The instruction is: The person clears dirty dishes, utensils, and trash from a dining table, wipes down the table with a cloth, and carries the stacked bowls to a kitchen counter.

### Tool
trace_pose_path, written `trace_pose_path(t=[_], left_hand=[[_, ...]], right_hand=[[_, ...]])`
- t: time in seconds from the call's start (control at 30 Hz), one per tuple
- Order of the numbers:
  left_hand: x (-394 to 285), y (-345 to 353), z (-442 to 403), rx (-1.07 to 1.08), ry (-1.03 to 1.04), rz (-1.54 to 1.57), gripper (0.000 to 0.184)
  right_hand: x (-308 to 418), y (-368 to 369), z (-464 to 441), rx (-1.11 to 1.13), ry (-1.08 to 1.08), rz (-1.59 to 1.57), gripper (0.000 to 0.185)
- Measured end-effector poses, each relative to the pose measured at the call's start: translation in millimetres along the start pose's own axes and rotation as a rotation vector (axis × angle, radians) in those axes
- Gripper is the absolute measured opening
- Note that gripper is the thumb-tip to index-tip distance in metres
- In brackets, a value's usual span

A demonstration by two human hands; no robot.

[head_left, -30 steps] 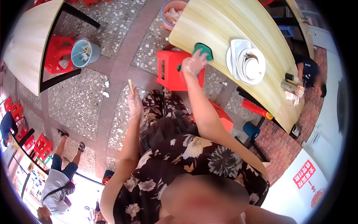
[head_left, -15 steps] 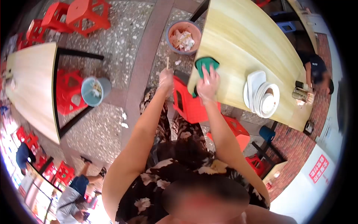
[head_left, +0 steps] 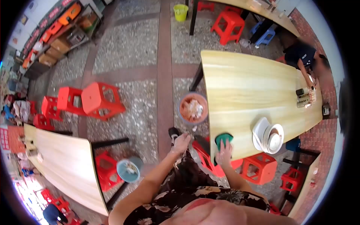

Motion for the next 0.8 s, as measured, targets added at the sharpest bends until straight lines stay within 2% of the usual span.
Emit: trace_pose_path(t=[0.03, 0.1, 0.17, 0.2, 0.23, 0.27, 0.33, 0.43, 0.47, 0.5, 0.57, 0.63, 0.7, 0.77, 0.8], left_hand=[[-39.8, -27.9, 0.8, 0.095, -0.033, 0.059, 0.048], [-37.1, -61.6, -51.1, -0.075, 0.172, -0.028, 0.048], [-50.5, -109.9, -112.8, 0.009, 0.231, 0.026, 0.047], [-98.8, -150.6, -114.8, 0.056, 0.121, -0.081, 0.046], [-110.4, -180.3, -132.0, -0.077, 0.194, -0.129, 0.045], [-160.0, -214.7, -126.5, -0.017, 0.039, -0.088, 0.044], [-117.9, -280.0, -186.4, -0.04, 0.057, -0.447, 0.045], [-130.4, -379.4, -204.9, -0.031, 0.091, -0.566, 0.044], [-127.2, -408.1, -207.7, -0.022, -0.048, -0.635, 0.041], [-119.6, -436.4, -208.2, -0.021, -0.186, -0.702, 0.038], [-93.8, -488.6, -218.6, 0.049, -0.336, -0.819, 0.032], [-75.5, -512.7, -229.1, 0.113, -0.281, -1.065, 0.024], [-82.6, -536.1, -267.4, 0.112, -0.2, -1.265, 0.021], [-66.9, -569.2, -324.3, 0.186, -0.219, -1.33, 0.019], [-24.8, -603.5, -372.9, 0.05, -0.118, -1.224, 0.022]], right_hand=[[7.1, 3.0, -3.4, -0.029, 0.008, -0.005, 0.066], [11.8, 10.4, -26.2, -0.074, 0.173, -0.005, 0.064], [21.1, 14.5, -74.8, -0.125, 0.233, 0.002, 0.063], [25.9, 15.2, -106.4, -0.165, 0.282, 0.014, 0.062], [28.7, 11.0, -147.6, -0.16, 0.348, -0.032, 0.06], [33.7, -0.5, -189.2, -0.212, 0.411, -0.057, 0.06], [39.3, -9.3, -265.1, -0.311, 0.543, -0.087, 0.061], [32.7, -32.0, -357.7, -0.328, 0.709, -0.094, 0.059], [31.7, -32.8, -381.9, -0.335, 0.73, -0.093, 0.059], [29.2, -31.0, -410.6, -0.355, 0.731, -0.067, 0.058], [21.2, -36.6, -470.0, -0.39, 0.741, -0.04, 0.057], [17.5, -41.0, -540.8, -0.335, 0.518, -0.103, 0.054], [5.9, -52.8, -628.4, -0.399, 0.256, -0.265, 0.053], [-5.4, -70.3, -723.8, -0.509, 0.277, -0.396, 0.052], [-16.4, -71.9, -766.8, -0.516, 0.337, -0.433, 0.049]])
Point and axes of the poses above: each hand's wrist, its own z-axis away from the middle knuckle, its own y-axis out of the palm, x = y × z, the point moved 4 cm from there along -z, towards the middle knuckle, and after that the axes turned 12 degrees about x, right-handed, at the moved point
